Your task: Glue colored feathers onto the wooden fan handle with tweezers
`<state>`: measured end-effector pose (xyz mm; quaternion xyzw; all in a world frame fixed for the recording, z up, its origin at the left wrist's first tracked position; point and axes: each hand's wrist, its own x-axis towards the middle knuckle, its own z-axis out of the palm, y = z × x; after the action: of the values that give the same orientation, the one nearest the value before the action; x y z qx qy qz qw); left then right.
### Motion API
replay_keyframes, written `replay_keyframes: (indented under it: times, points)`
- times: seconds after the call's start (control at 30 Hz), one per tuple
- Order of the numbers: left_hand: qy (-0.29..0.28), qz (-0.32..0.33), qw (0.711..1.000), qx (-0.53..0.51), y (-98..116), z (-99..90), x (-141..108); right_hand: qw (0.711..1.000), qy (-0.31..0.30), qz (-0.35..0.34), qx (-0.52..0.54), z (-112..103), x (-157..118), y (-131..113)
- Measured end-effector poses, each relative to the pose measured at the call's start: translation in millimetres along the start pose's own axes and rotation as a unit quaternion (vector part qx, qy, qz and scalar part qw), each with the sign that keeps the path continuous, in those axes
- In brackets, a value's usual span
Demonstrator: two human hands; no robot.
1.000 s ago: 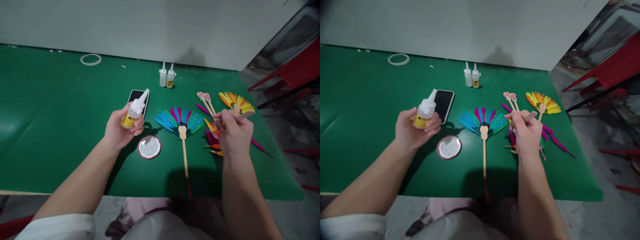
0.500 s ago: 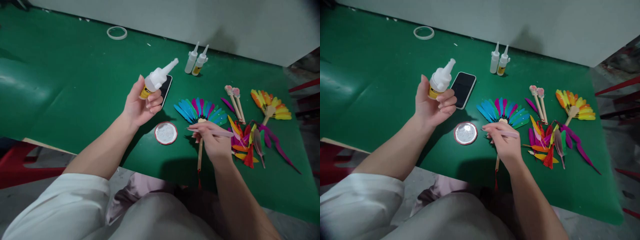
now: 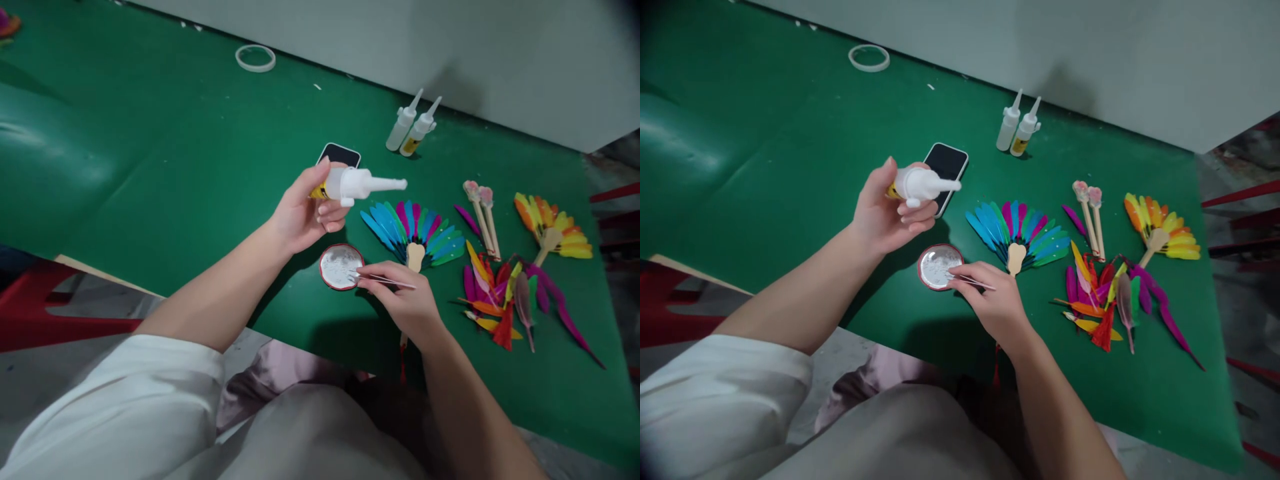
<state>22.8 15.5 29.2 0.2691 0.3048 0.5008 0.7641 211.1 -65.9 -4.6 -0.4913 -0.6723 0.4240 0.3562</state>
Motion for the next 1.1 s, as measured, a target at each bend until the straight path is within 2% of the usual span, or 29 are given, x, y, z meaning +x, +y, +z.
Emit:
replay_keyframes:
  times: [0.2, 0.4, 0.6, 0.77, 1.1]
  points:
    - [0.010, -0.001, 1.000, 0.014, 0, -0.8, -1, 0.998, 0.034, -0.038, -0.032, -3, 3, 4]
    - [0.015, 0.002, 1.000, -0.001, 2, -0.4, 1, 0.992, 0.117, 0.040, -0.015, -8, 4, 9]
    - [0.030, 0.014, 0.999, -0.035, 6, -0.7, 1, 0.978, 0.128, -0.096, -0.136, -8, 12, -4]
    - [0.015, 0.015, 0.998, -0.062, 7, -1.3, 2, 0.962, 0.131, -0.158, -0.181, 5, 11, -4]
    - [0.009, 0.020, 0.998, -0.065, 5, 0.1, 0, 0.952, 0.139, -0.172, -0.209, 13, 10, 6]
